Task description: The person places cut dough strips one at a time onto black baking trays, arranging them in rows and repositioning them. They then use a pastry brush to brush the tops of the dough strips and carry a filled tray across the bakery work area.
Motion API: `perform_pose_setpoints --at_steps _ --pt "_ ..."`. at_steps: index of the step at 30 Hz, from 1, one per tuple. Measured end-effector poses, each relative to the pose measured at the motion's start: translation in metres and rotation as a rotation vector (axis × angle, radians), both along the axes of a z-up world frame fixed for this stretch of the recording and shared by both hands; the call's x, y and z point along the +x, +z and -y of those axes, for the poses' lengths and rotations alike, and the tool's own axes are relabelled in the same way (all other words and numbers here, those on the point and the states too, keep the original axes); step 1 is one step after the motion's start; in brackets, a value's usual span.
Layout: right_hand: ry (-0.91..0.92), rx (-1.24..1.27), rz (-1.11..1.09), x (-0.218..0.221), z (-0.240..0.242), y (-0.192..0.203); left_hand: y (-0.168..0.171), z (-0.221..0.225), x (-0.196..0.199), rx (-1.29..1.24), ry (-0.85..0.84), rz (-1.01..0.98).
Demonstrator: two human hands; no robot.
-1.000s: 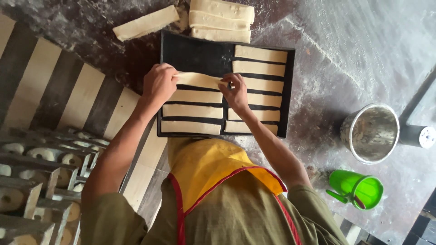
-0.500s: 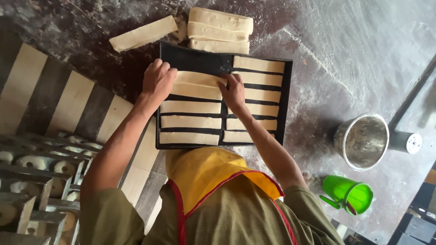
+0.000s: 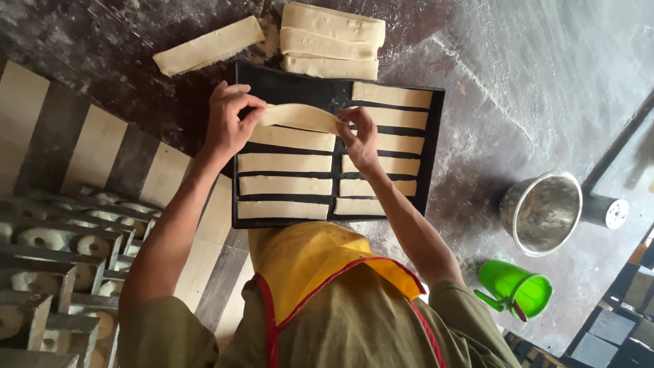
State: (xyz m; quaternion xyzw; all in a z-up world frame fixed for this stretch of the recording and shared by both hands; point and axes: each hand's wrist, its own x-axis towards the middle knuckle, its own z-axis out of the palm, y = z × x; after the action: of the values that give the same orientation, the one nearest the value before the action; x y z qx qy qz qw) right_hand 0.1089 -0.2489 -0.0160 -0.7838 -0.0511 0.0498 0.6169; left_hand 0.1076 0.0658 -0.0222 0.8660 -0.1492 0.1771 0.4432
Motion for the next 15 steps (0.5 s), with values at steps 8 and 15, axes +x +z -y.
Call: perform_pose_setpoints --at_steps 8,15 --pt "-0.143 -0.174 -0.200 0.033 -0.007 -0.016 -0.009 0.008 0.029 0.170 0.018 -0.071" --pt "0.063 -0.698 0.246 0.018 -0.010 -0.038 -0.030 0.021 0.018 0.546 -0.121 -0.019"
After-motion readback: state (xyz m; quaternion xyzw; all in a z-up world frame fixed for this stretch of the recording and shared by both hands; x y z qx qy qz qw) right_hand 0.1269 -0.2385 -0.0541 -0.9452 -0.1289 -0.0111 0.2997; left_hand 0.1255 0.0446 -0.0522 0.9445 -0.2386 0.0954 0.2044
